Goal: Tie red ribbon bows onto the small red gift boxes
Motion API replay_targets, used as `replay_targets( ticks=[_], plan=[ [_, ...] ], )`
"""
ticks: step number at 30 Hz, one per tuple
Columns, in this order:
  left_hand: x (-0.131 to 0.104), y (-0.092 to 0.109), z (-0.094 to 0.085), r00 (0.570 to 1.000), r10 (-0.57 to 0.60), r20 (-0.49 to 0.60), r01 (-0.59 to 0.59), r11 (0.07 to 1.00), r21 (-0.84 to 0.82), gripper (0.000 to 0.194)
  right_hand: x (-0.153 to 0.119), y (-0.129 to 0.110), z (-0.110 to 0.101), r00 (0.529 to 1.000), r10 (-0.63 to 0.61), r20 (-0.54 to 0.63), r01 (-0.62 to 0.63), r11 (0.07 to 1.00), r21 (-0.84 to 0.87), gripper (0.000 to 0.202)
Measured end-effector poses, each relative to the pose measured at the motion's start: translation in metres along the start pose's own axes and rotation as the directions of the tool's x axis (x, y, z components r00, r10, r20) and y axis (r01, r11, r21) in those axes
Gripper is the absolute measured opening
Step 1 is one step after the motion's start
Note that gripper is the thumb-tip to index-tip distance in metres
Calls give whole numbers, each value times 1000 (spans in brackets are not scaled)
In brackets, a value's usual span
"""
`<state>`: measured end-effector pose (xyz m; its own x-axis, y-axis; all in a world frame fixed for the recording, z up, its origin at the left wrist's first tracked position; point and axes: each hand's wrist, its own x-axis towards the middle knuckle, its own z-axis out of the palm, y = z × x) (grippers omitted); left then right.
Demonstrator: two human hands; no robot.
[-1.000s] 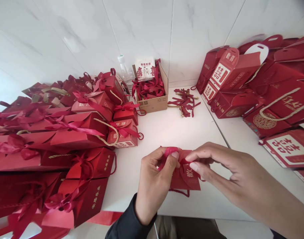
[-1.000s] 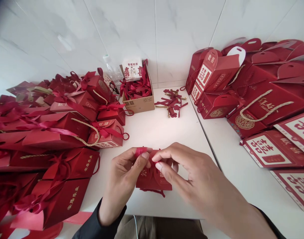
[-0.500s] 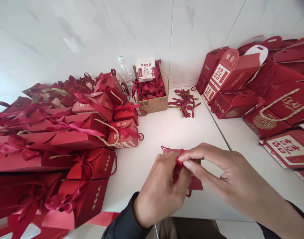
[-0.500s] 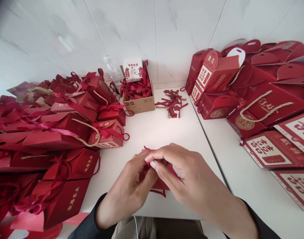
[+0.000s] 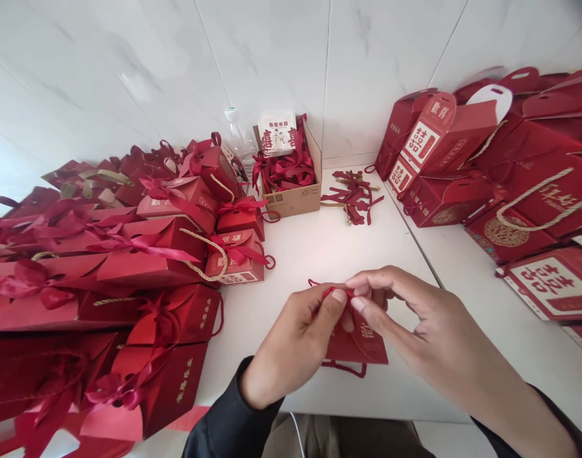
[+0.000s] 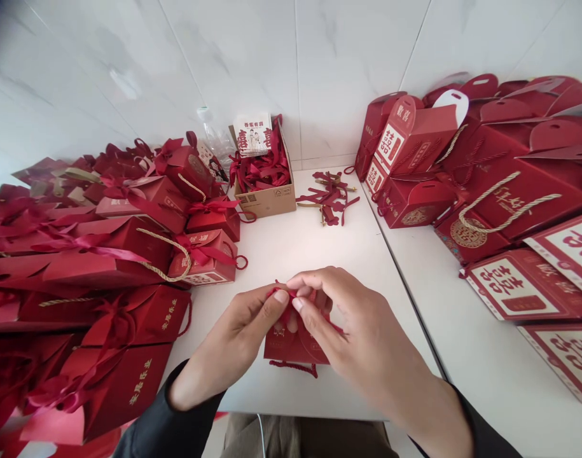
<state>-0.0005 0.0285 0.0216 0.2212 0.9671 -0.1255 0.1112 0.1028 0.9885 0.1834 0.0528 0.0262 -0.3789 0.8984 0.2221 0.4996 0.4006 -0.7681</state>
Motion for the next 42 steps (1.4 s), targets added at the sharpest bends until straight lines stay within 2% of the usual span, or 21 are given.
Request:
replay_targets(
  ticks=[3, 6, 10, 14, 17, 20, 23, 26, 30, 36, 37, 40, 42],
  plan=[
    [1, -4, 0, 999, -24, -45, 20, 996, -83, 34, -4, 1, 2, 998, 9, -55, -7, 1000, 30, 7],
    [1, -7, -1, 998, -31, -63, 23, 991, -129, 29, -6, 4, 4, 1000, -9, -3, 9, 1000, 26, 5],
    [-2, -9, -3, 996, -24, -83, 15, 994, -107, 24, -10, 9, 7, 999, 17, 34, -18, 999, 43, 2],
    [-5, -11, -4, 995, -56, -83, 49, 995, -85, 20, -12, 9, 7, 995, 98, 14, -99, 992, 73, 6],
    [-4, -13, -2, 992, -50, -118, 42, 996, -73, 17, -12, 6, 6, 992, 117, -36, -112, 986, 124, 11],
    [-3, -11, 0, 993, -45, -113, 33, 994, -108, 18, -13, 3, 6, 992, 119, -48, -109, 980, 168, 11],
    [-3, -8, 0, 993, -62, -97, 45, 984, -172, 21, -16, 4, 9, 993, 112, 21, -114, 979, 171, 10],
    [-4, -5, -4, 996, -57, -66, 47, 987, -151, 25, -18, 7, 12, 991, 114, 67, -123, 982, 145, 7],
    [-5, -4, -6, 997, -60, -47, 54, 992, -114, 26, -19, 10, 14, 991, 134, 24, -136, 982, 130, 5],
    [-5, -6, 0, 994, -61, -90, 47, 988, -149, 25, -16, 10, 13, 987, 120, -107, -102, 982, 160, 5],
    [-5, -7, 1, 994, -68, -89, 53, 986, -157, 25, -15, 11, 13, 987, 119, -112, -101, 983, 152, 5],
    [-4, -7, 3, 992, -93, -91, 76, 983, -169, 25, -14, 11, 14, 990, 118, -76, -110, 989, 100, 23],
    [-4, -8, 3, 989, -101, -106, 82, 983, -163, 25, -13, 11, 16, 991, 121, -51, -116, 989, 91, 22]
  ],
)
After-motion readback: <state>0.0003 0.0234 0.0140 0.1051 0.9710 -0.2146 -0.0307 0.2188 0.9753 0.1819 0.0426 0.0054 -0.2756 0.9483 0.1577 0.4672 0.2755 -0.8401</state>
